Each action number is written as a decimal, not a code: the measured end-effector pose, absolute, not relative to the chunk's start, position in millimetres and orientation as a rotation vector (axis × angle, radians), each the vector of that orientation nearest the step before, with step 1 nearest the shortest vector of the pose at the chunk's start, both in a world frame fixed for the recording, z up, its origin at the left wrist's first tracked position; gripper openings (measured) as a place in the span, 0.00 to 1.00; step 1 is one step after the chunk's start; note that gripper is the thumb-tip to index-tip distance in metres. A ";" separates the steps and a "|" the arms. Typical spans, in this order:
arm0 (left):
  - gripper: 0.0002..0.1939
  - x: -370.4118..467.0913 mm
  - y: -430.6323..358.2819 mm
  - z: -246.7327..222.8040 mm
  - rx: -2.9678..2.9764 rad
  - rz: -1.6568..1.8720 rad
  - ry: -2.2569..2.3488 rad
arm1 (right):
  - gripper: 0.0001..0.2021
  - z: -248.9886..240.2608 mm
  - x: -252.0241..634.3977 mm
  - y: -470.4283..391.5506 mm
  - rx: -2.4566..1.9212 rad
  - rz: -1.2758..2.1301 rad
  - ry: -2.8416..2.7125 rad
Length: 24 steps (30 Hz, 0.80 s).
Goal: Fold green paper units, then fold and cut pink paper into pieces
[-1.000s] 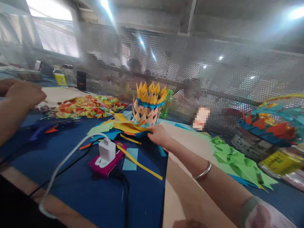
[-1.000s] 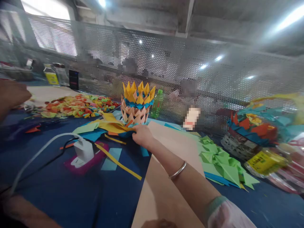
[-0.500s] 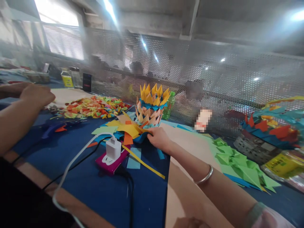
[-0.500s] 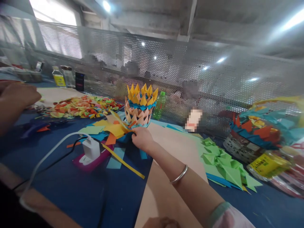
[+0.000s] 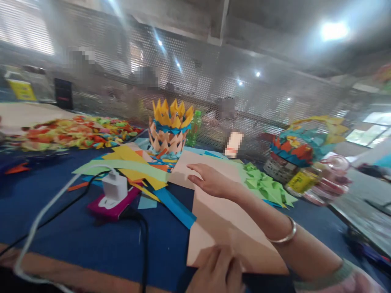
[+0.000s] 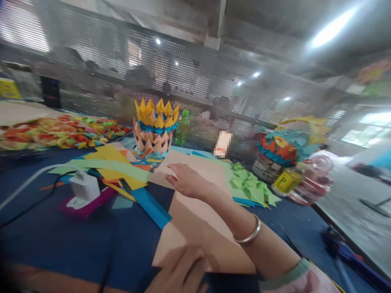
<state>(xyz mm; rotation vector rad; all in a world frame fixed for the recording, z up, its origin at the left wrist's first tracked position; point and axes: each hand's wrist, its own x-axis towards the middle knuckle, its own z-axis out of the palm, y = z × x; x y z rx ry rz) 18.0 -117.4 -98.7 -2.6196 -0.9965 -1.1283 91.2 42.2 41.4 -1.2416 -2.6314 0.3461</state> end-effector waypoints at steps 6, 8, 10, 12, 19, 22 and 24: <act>0.09 11.7 -122.1 -73.7 -2.641 -1.116 -1.024 | 0.25 54.9 177.0 -45.4 -1.555 0.381 -2.661; 0.10 9.3 -123.7 -61.4 -2.645 -1.092 -1.004 | 0.27 53.2 193.5 -81.9 -1.499 0.513 -2.696; 0.10 9.4 -125.0 -52.1 -2.666 -1.063 -1.048 | 0.30 45.7 203.3 -113.3 -1.447 0.656 -2.718; 0.10 11.2 -127.9 -46.5 -2.709 -1.073 -1.112 | 0.33 32.1 209.2 -134.8 -1.518 0.683 -2.685; 0.13 -27.2 -167.4 -31.4 -2.521 -1.410 -0.958 | 0.24 -19.2 217.6 -142.6 -1.579 0.241 -2.550; 0.16 -93.2 -181.4 -4.6 -2.336 -1.299 -1.319 | 0.23 -23.8 218.2 -140.7 -1.503 0.128 -2.527; 0.09 -149.8 -172.1 17.8 -2.121 -1.189 -1.477 | 0.22 -23.6 218.1 -141.2 -1.486 0.094 -2.514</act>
